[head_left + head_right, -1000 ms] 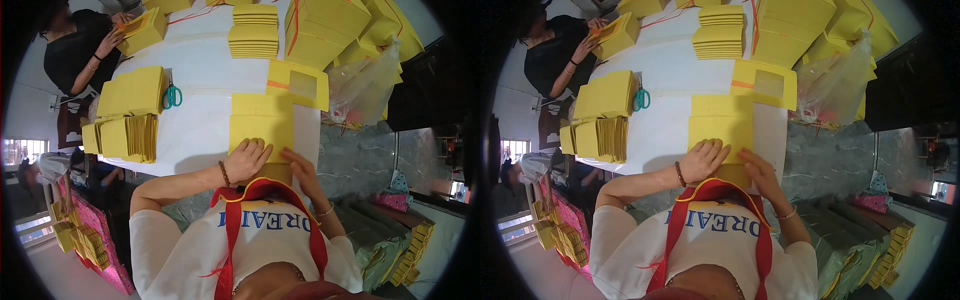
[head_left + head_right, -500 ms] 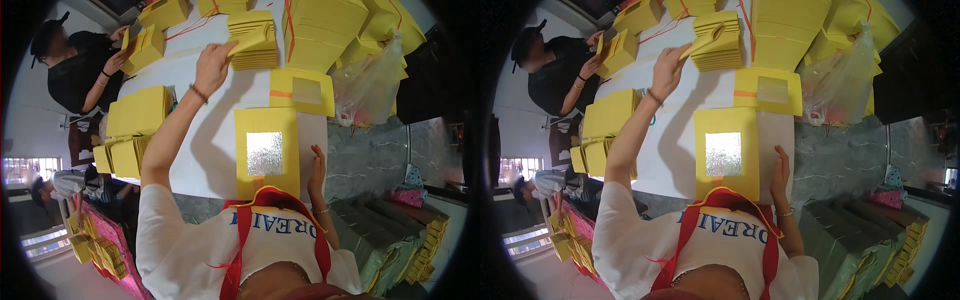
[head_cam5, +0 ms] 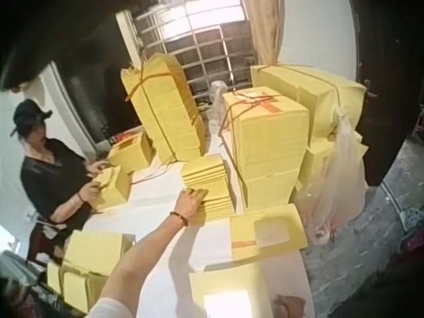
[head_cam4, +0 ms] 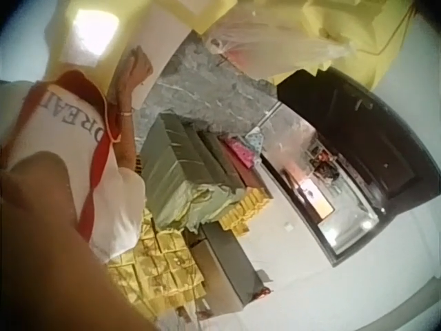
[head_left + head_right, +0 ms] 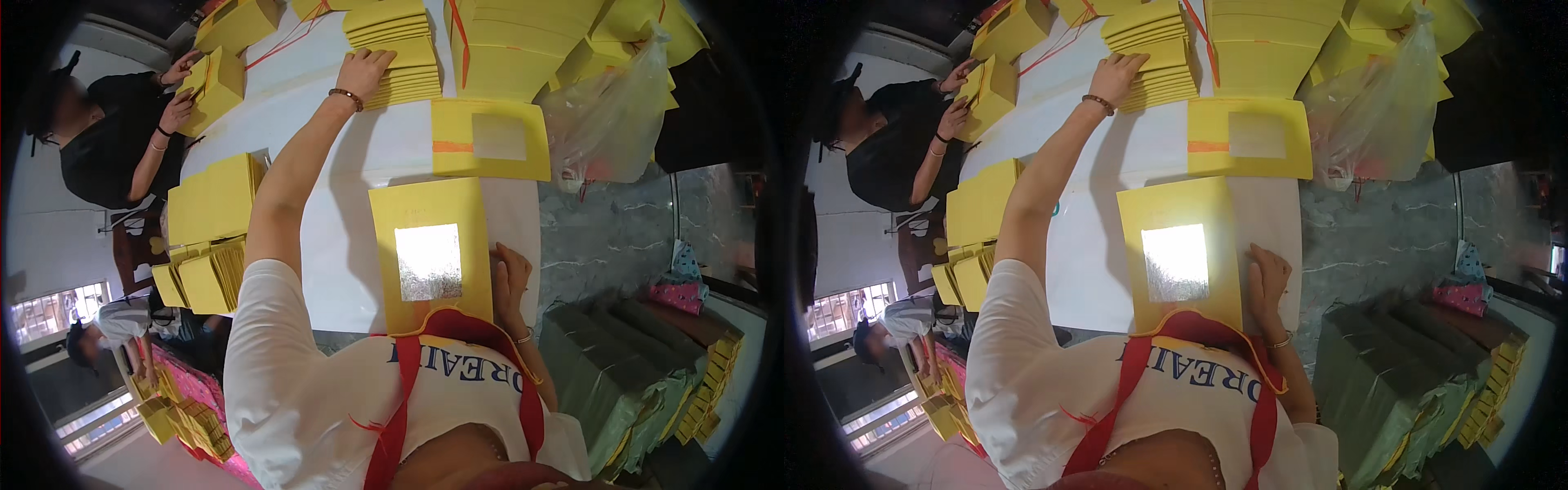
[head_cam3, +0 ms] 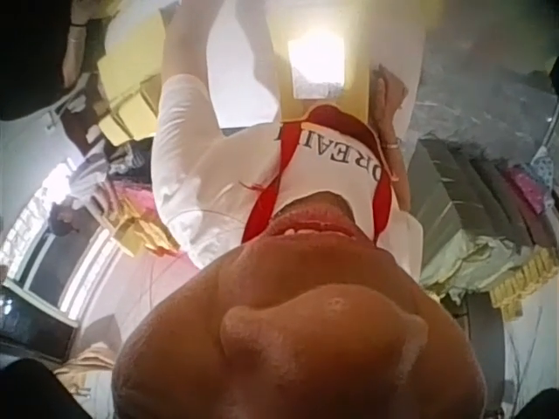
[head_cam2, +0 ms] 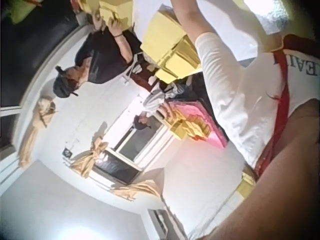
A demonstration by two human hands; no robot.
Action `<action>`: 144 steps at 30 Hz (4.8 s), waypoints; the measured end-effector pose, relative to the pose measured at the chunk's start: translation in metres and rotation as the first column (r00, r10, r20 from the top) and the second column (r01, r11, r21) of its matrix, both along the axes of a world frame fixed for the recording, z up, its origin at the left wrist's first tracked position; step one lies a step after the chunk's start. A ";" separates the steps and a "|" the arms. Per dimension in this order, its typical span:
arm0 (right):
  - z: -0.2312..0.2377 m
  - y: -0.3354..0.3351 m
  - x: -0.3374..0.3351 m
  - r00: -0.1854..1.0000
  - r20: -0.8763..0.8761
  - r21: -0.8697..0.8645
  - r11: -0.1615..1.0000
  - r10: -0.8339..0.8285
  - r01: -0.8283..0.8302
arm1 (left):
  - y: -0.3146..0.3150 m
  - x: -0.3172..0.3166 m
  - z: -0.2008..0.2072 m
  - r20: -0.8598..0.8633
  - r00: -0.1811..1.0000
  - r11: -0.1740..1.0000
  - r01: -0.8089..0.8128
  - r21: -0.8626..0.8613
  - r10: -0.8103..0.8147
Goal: Folding sheets of yellow paper with silver foil centers as part of a manual production process.
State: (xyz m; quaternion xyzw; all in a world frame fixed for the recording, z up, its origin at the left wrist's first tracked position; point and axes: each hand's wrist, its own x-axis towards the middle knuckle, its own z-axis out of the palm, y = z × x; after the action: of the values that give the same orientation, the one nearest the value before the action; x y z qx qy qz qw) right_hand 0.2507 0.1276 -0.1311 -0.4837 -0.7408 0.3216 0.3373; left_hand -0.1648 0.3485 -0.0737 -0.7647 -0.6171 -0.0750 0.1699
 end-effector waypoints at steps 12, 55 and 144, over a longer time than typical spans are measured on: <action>-0.002 0.001 -0.004 0.999 0.046 0.035 0.999 -0.010 0.008 | -0.011 0.002 0.007 0.107 0.994 0.976 0.032 -0.216 -0.009; -0.001 0.003 -0.005 0.999 0.013 0.062 0.997 -0.044 0.043 | -0.005 0.005 0.013 0.019 0.997 0.990 0.079 -0.121 -0.077; 0.039 -0.004 -0.009 0.795 -0.529 -0.171 0.881 0.295 -0.441 | -0.353 0.164 0.051 0.855 0.200 0.754 0.406 -0.516 0.478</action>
State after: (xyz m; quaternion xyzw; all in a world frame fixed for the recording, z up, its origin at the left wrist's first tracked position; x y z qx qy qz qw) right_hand 0.2422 0.1231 -0.0924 -0.2749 -0.6573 0.5963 0.3699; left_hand -0.0004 -0.0048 -0.0229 -0.5245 -0.5800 -0.3147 -0.5381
